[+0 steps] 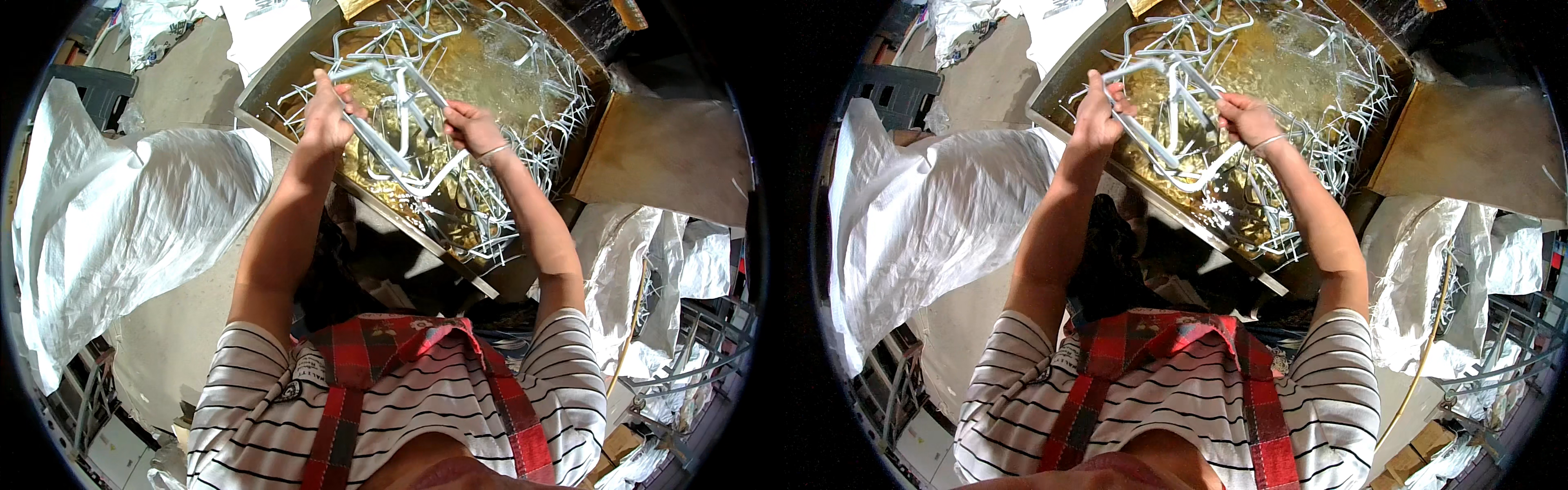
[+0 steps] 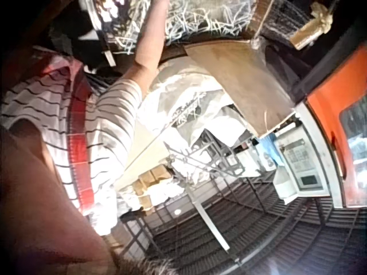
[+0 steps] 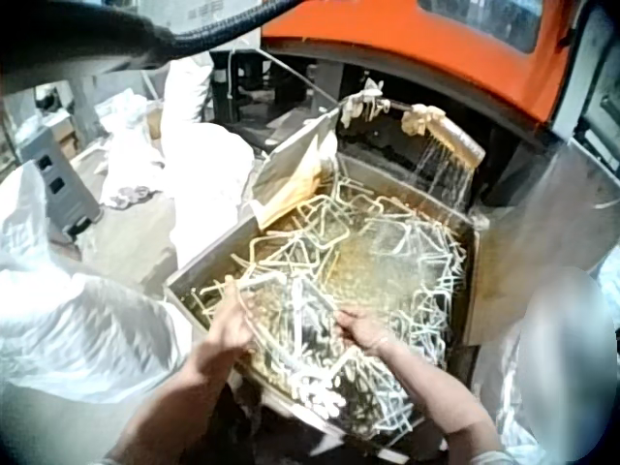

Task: The person repeatedly picks up white plastic hangers from a metal tray, stacks them in their hands, and places the stacks into a large white sack. The process is repeated multiple times throughout the clip.

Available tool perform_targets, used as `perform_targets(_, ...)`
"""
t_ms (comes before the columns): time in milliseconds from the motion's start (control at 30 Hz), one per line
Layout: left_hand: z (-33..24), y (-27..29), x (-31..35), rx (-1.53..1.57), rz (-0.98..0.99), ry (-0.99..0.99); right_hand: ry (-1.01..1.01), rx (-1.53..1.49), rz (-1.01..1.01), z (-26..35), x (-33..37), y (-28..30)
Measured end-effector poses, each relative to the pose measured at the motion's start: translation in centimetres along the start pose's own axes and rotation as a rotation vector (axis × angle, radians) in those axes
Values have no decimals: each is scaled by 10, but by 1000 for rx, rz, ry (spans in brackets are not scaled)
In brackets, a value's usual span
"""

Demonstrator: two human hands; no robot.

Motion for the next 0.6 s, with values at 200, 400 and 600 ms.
perform_targets(200,-45,8,18,-178,-155,-246,338,1259,-470,-12,-54,9)
perform_targets(400,-43,-2,23,-91,-100,-351,-73,1489,-378,-119,-105,14)
perform_targets(600,-36,-7,16,-481,-89,-474,30,1085,-342,-40,-70,17)
Point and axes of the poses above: each hand's wrist, its own x-axis away from the middle knuckle, its own y-axis out of the back of the hand, z = x × y, the point moved 8 cm from there along -x, towards the middle knuckle, and after that the axes turned 10 degrees about -z, right-handed, at the moved point
